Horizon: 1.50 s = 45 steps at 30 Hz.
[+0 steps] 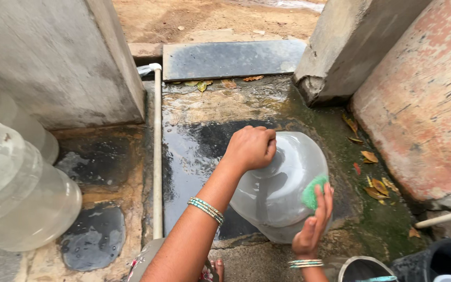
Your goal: The person cleans a large plastic water dispenser by first scrubbing the neck with a toothbrush, then wiping the exterior with a green sponge. The person uses water from a nearby bucket to rinse the tools and the dispenser.
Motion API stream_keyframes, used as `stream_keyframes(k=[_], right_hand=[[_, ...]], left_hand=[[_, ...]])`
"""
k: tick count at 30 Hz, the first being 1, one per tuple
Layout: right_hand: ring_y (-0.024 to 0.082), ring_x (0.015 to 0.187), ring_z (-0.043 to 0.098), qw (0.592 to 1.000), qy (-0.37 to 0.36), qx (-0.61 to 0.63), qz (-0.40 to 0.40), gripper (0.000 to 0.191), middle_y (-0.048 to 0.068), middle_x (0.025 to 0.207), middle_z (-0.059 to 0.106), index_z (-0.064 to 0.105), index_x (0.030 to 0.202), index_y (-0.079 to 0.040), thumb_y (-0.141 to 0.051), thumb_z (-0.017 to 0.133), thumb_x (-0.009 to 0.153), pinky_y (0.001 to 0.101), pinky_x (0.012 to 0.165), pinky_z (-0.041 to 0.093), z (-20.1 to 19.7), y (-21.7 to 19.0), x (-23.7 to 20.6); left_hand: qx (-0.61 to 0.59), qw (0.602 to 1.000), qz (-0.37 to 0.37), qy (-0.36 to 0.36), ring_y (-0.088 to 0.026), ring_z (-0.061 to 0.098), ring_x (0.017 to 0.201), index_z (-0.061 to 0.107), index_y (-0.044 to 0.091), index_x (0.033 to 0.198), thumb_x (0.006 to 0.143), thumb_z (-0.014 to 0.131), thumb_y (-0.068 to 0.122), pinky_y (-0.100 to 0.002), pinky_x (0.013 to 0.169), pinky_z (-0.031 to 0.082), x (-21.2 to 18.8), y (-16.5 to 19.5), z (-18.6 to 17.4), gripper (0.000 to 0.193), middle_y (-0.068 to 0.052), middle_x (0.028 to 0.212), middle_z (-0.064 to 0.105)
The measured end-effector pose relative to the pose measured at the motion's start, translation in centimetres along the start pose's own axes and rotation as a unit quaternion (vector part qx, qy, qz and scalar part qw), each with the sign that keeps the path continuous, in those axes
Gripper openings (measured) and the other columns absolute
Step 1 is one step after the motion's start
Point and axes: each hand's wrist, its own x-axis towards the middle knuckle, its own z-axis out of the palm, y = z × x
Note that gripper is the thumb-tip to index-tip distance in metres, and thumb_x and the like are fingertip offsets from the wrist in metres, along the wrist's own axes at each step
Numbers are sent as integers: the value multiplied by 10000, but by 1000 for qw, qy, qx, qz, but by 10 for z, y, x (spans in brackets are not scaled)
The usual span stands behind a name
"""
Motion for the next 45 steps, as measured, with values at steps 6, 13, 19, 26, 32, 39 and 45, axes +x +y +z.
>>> stream_keyframes(k=[6, 13, 19, 26, 32, 39, 45], right_hand=[[313, 1585, 235, 985, -61, 143, 79, 831, 156, 1697, 285, 311, 1595, -17, -650, 196, 1068, 461, 1287, 154, -8, 39, 32], [263, 1549, 260, 911, -96, 234, 326, 1011, 119, 1689, 308, 297, 1611, -6, -786, 192, 977, 386, 1265, 133, -10, 187, -12], [327, 1524, 321, 783, 65, 371, 495, 1116, 162, 1671, 295, 212, 1601, 12, -844, 262, 887, 482, 1249, 227, -26, 225, -54], [359, 1524, 260, 608, 106, 415, 668, 1335, 176, 1694, 260, 281, 1588, 1, -989, 367, 697, 546, 1237, 163, -21, 204, -75], [391, 1543, 203, 623, 43, 330, 708, 1456, 205, 1684, 226, 222, 1600, 52, -1053, 208, 653, 564, 1243, 117, -29, 213, -64], [377, 1542, 249, 723, -10, 266, 637, 1262, 182, 1682, 267, 239, 1607, -55, -963, 200, 732, 561, 1229, 168, -27, 215, -48], [308, 1571, 206, 901, -177, 142, 369, 1080, 130, 1708, 206, 327, 1601, -85, -846, 71, 879, 472, 1250, 147, -9, 161, 5]], left_hand=[[-18, 997, 45, -61, -356, 685, 883, 732, 135, 890, 873, 625, 282, -487, 792, 543, -6, -8, -17, 183, -96, 898, 732], [-50, 997, -19, -50, -354, 683, 901, 759, 164, 904, 826, 653, 285, -470, 796, 533, -14, -33, -33, 178, -68, 952, 761], [-47, 997, -39, -44, -377, 690, 891, 755, 141, 892, 858, 643, 295, -496, 740, 533, -12, -39, -39, 193, -108, 912, 753], [-39, 994, -103, -1, -386, 674, 783, 768, 141, 841, 892, 643, 349, -496, 693, 525, -8, -36, -39, 248, -115, 779, 726], [-8, 977, -212, 27, -383, 674, 691, 769, 113, 733, 929, 583, 598, -502, 667, 529, -2, -25, -32, 555, -147, 659, 687], [20, 962, -273, 6, -404, 699, 803, 800, 115, 765, 948, 401, 737, -514, 749, 542, -3, -46, -33, 761, -194, 765, 720], [38, 957, -289, 4, -413, 699, 827, 789, 94, 783, 959, 394, 731, -525, 755, 542, -6, -59, -32, 769, -201, 795, 724]])
